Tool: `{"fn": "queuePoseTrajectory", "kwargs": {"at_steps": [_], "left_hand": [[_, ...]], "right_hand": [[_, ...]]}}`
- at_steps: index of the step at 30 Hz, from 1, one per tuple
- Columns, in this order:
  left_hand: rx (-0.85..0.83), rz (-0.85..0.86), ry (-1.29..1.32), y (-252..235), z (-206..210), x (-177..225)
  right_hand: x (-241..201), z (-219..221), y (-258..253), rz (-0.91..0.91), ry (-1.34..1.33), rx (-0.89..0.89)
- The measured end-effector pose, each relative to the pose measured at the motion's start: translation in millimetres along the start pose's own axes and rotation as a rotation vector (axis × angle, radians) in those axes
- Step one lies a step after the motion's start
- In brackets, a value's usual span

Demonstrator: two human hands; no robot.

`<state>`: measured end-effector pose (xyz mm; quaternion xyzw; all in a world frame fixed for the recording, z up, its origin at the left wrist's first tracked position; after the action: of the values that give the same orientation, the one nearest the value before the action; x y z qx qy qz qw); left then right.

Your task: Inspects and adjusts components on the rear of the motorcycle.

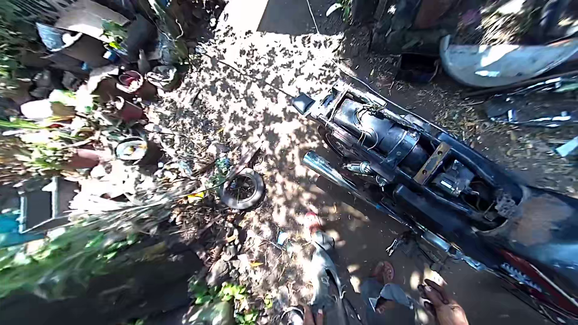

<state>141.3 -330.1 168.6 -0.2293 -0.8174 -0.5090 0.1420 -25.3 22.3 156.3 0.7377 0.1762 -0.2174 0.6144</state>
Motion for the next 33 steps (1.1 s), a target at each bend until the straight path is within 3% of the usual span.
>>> {"fn": "queuePoseTrajectory", "kwargs": {"at_steps": [4,8,15,18,22,26,30,33], "left_hand": [[0.040,-0.040,0.215,-30.4,-79.8,24.8],[0.020,-0.167,0.228,-59.1,-126.0,14.5],[-0.019,-0.220,0.144,-116.2,-172.5,49.5],[-0.031,-0.137,0.169,-154.1,-204.6,101.1],[0.094,0.035,0.104,-215.8,-249.0,186.9],[0.066,0.243,-0.010,-257.5,-282.6,274.0],[-0.082,0.254,-0.255,-300.6,-280.9,299.0],[-0.290,0.218,-0.557,-330.9,-266.0,285.0]], "right_hand": [[-41.6,67.1,-6.0,-0.088,0.016,0.021],[-98.6,165.0,-11.0,-0.189,-0.035,-0.063],[-187.5,322.0,-44.2,-0.107,-0.660,-0.114],[-220.4,368.2,-73.5,-0.037,-0.877,-0.079],[-265.0,404.8,-117.9,0.023,-0.993,-0.058],[-290.2,416.6,-137.4,0.066,-1.058,0.001],[-297.5,424.0,-135.3,0.104,-1.144,0.065],[-298.3,428.4,-132.4,0.100,-1.194,0.129]]}}
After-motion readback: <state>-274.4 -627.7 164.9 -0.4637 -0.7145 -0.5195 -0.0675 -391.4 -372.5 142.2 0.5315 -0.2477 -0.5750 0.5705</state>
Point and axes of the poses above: each hand's wrist, its own y-axis away from the middle knuckle, its own z-axis out of the palm, x = y × z, the point moved 5 cm from there along -y, towards the middle knuckle, and after that the axes turned 8 degrees about -x, right-handed, at the moved point
